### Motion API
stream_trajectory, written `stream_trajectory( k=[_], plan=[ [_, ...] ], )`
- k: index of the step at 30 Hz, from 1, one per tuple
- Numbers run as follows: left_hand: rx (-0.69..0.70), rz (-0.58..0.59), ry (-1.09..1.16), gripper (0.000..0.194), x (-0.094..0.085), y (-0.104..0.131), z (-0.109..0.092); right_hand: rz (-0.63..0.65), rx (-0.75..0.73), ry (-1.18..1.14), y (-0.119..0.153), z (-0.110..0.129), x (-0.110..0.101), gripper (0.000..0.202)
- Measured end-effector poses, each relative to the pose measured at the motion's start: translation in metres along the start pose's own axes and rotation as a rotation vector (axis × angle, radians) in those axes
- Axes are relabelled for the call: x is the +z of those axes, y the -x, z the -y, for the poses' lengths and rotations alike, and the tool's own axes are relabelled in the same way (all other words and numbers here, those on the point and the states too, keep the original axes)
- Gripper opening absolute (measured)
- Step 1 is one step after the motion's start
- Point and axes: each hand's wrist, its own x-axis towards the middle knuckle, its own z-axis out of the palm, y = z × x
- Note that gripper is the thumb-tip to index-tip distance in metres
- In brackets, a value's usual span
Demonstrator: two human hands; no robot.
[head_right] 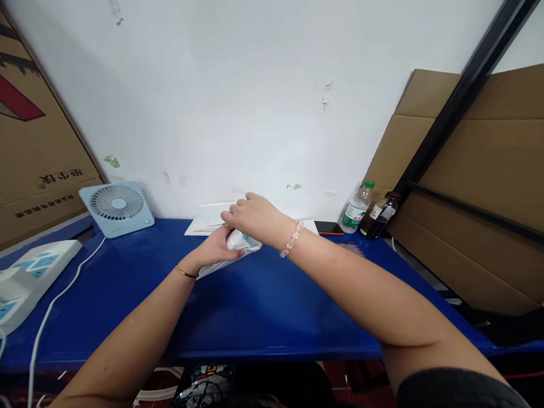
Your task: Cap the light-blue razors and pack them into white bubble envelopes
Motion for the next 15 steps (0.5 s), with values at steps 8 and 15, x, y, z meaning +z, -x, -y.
stream_trajectory(
  k=[8, 15],
  plan=[
    [0.043, -0.174, 0.043, 0.055, -0.007, 0.004, -0.002, -0.289, 0.433, -0.683, 0.033, -0.032, 0.0, 0.059],
    [0.042, -0.184, -0.076, 0.073, 0.003, 0.003, 0.0, -0.133, 0.723, -1.316, 0.044, -0.003, 0.079, 0.028]
  ],
)
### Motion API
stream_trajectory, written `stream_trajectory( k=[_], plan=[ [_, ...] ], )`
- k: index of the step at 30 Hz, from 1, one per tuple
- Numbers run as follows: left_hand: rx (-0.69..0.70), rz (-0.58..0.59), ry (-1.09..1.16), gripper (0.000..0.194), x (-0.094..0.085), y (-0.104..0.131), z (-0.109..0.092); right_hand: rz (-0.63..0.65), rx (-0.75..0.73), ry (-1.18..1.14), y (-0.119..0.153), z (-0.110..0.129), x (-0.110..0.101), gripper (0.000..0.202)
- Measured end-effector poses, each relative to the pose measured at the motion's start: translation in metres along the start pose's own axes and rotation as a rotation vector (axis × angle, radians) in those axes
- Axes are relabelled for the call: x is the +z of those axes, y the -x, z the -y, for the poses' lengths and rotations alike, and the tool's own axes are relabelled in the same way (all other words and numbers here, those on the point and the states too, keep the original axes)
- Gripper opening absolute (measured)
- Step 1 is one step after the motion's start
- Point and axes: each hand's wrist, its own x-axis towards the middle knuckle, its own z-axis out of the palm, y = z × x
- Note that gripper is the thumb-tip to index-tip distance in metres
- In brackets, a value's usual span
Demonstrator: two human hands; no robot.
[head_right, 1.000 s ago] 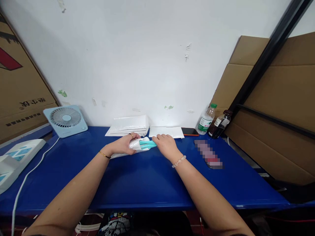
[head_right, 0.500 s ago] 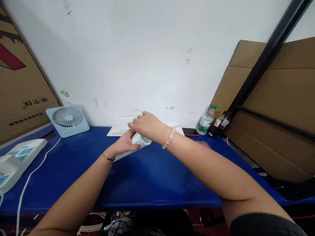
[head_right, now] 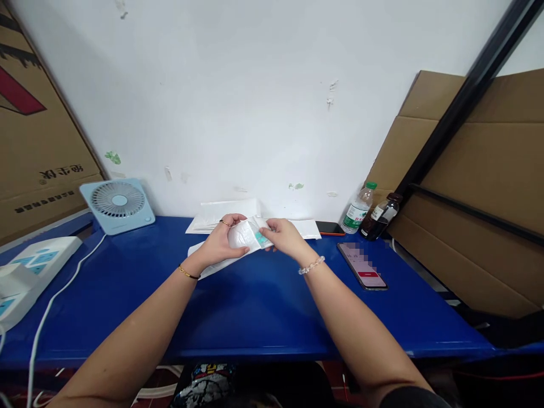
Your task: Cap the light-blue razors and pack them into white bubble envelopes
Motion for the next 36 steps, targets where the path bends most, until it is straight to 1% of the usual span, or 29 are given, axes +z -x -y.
stream_trajectory(
  k=[2, 3, 4, 6, 7, 9, 11, 15, 17, 21, 25, 28, 30, 32, 33, 36],
  plan=[
    [-0.006, 0.008, 0.009, 0.079, -0.003, 0.0, 0.001, -0.141, -0.068, -0.013, -0.001, 0.002, -0.007, 0.022],
    [-0.023, 0.009, 0.02, 0.075, -0.006, -0.001, 0.003, -0.206, -0.096, -0.025, -0.002, 0.003, -0.013, 0.02],
    [-0.052, 0.009, 0.027, 0.068, -0.008, -0.001, 0.007, -0.243, -0.107, -0.046, -0.003, 0.002, -0.021, 0.018],
    [-0.14, 0.001, 0.028, 0.055, -0.011, -0.002, 0.018, -0.268, -0.048, -0.109, -0.005, -0.003, -0.035, 0.016],
    [-0.195, -0.005, 0.028, 0.053, -0.011, -0.003, 0.025, -0.29, 0.003, -0.149, -0.006, -0.007, -0.041, 0.016],
    [-0.301, 0.0, 0.064, 0.053, -0.009, -0.004, 0.04, -0.326, 0.086, -0.199, -0.006, -0.015, -0.049, 0.015],
    [-0.367, 0.023, 0.134, 0.052, -0.006, -0.004, 0.05, -0.333, 0.103, -0.186, -0.004, -0.019, -0.056, 0.014],
    [-0.367, 0.07, 0.204, 0.052, 0.001, -0.004, 0.058, -0.302, 0.095, -0.193, -0.001, -0.01, -0.074, 0.012],
    [-0.367, 0.124, 0.228, 0.054, 0.004, -0.003, 0.059, -0.31, 0.09, -0.23, 0.0, -0.006, -0.081, 0.013],
    [-0.385, 0.21, 0.321, 0.055, 0.007, -0.001, 0.06, -0.381, 0.021, -0.188, 0.004, -0.006, -0.084, 0.016],
    [-0.39, 0.25, 0.438, 0.052, 0.008, -0.001, 0.06, -0.349, -0.051, -0.185, 0.005, 0.002, -0.084, 0.02],
    [-0.425, 0.291, 0.616, 0.056, 0.014, -0.001, 0.06, -0.391, -0.1, -0.199, 0.003, 0.013, -0.087, 0.021],
    [-0.46, 0.285, 0.763, 0.062, 0.02, -0.001, 0.059, -0.434, -0.108, -0.206, 0.001, 0.016, -0.088, 0.02],
    [-0.488, 0.257, 0.889, 0.067, 0.027, 0.0, 0.057, -0.464, -0.068, -0.238, -0.002, 0.012, -0.086, 0.019],
    [-0.507, 0.254, 0.933, 0.067, 0.03, 0.0, 0.056, -0.486, -0.035, -0.264, -0.004, 0.007, -0.085, 0.019],
    [-0.615, 0.296, 0.998, 0.055, 0.037, 0.0, 0.053, -0.591, 0.071, -0.357, -0.009, -0.021, -0.079, 0.021]
  ],
)
